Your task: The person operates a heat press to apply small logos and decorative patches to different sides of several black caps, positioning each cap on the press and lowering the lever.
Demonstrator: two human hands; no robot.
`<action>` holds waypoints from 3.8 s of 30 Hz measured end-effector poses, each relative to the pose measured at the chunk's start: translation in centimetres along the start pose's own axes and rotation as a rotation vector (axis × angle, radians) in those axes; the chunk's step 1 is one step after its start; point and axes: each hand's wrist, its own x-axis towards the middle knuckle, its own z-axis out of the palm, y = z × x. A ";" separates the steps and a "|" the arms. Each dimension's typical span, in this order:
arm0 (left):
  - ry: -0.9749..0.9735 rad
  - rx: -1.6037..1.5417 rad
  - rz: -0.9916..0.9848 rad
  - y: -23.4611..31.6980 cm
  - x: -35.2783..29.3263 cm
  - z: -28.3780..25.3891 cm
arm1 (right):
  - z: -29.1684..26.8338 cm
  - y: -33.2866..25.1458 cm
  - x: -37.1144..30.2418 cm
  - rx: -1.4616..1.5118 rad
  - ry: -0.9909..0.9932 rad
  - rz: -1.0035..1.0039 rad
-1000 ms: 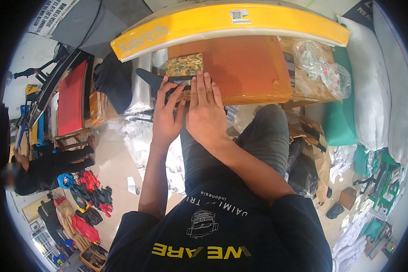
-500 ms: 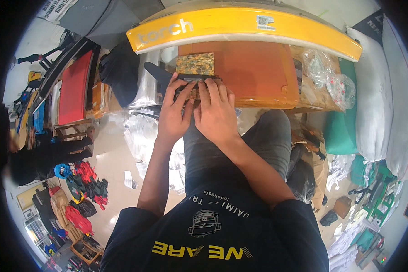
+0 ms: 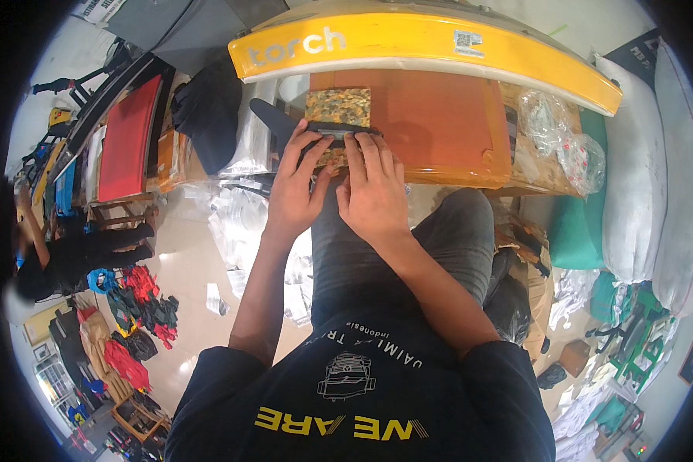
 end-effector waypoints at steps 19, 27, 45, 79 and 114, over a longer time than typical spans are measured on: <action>-0.015 0.078 0.024 0.4 1.4 -1.3 | -0.7 -0.3 1.2 0.040 0.031 0.023; -0.173 0.140 -0.036 0.1 5.3 -2.7 | -2.3 3.9 6.3 0.336 -0.149 0.044; -0.030 -0.091 -0.149 -0.3 4.6 -3.5 | -3.3 5.4 6.4 0.532 -0.165 0.072; 0.041 -0.093 -0.063 -3.3 2.7 -2.3 | -2.0 6.3 6.9 0.461 -0.093 -0.043; 0.024 -0.087 -0.087 -3.1 2.7 -2.3 | -1.0 5.5 6.2 0.418 0.047 -0.045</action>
